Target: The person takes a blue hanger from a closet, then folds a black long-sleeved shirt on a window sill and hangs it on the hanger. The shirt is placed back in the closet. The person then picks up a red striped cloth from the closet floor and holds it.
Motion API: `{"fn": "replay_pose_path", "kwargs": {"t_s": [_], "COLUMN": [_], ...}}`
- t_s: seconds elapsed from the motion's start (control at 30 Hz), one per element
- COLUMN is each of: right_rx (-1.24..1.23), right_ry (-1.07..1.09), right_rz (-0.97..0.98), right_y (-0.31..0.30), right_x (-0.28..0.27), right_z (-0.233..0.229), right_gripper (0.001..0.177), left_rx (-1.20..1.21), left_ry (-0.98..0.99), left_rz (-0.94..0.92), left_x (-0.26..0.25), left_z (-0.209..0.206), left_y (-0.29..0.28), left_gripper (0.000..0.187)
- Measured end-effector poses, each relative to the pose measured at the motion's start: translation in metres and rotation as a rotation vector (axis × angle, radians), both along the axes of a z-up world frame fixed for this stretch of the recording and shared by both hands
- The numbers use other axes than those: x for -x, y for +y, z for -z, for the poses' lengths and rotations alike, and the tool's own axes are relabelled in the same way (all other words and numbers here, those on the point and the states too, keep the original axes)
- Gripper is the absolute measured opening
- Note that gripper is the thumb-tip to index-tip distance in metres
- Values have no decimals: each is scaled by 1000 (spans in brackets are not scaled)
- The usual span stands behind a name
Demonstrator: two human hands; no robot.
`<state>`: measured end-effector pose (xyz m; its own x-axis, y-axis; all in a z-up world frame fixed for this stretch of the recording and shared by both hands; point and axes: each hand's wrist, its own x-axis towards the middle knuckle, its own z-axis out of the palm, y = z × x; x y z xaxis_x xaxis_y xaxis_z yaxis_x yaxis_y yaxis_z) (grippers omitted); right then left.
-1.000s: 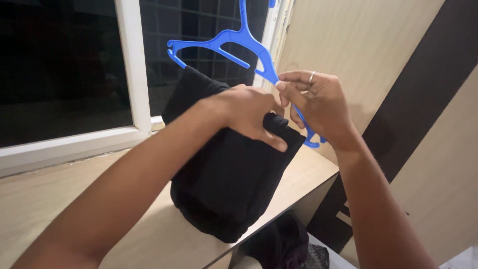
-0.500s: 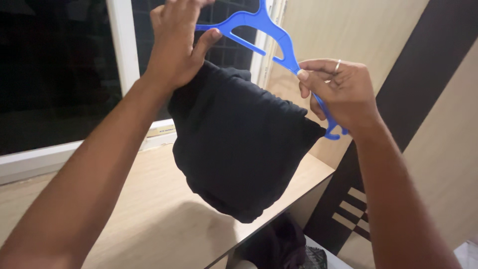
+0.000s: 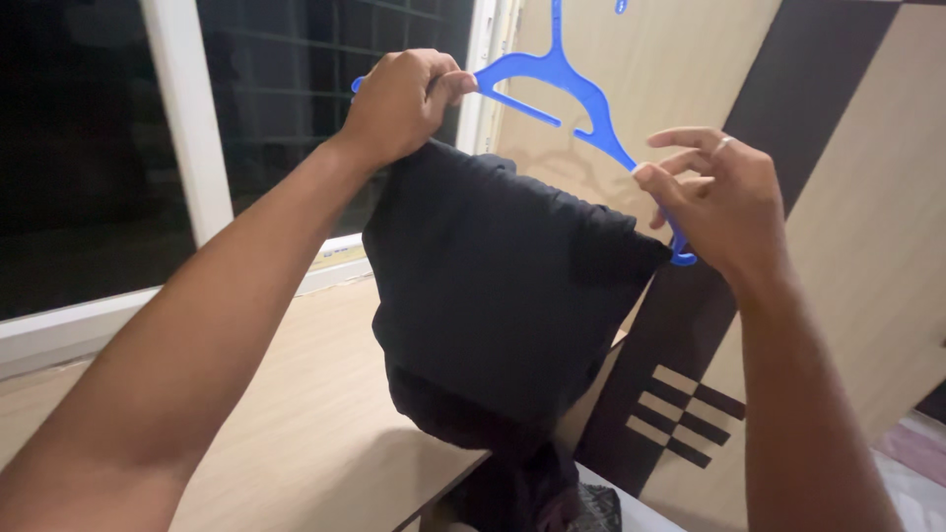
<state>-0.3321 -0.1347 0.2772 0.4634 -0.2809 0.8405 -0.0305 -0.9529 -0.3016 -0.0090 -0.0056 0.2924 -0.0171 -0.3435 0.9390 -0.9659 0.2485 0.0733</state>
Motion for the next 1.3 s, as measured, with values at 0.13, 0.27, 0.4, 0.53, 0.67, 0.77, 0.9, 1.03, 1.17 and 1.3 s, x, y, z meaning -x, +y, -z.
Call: {"fn": "replay_pose_path", "kwargs": {"t_s": [0.13,0.27,0.4,0.53,0.67,0.77,0.9,1.03,1.17,1.3], "right_rx": [386,388,532,498,297,342,202,309,509,169], "right_ry": [-255,-219,-81,22,15,-90,-208,-270,-235,-33], "right_rz": [287,459,547,641,612,476,299,314,395,286], "right_y": [-3,-12,-26,-44,-51,-53,-57,-58,-56,-50], "right_x": [9,7,-7,-15,-8,-4,2,11,20,23], "right_z": [22,47,57,47,42,39,31,30,30,15], "right_gripper": [58,55,46,53,58,56,60,57,55,62], "left_rx": [14,17,48,41,63,71,31,60,87,102], "left_ry": [10,34,59,112,124,126,192,196,134,82], "left_rz": [-49,-92,-101,-138,-152,-143,-120,-106,-92,-99], "left_x": [10,11,11,15,18,22,29,30,31,29], "left_z": [-7,-16,-15,-17,-18,-21,-26,-26,-29,-35], "left_y": [-11,-32,-46,-52,-51,-53,-56,-51,-50,-46], "left_gripper": [32,33,35,36,35,34,37,36,37,35]}}
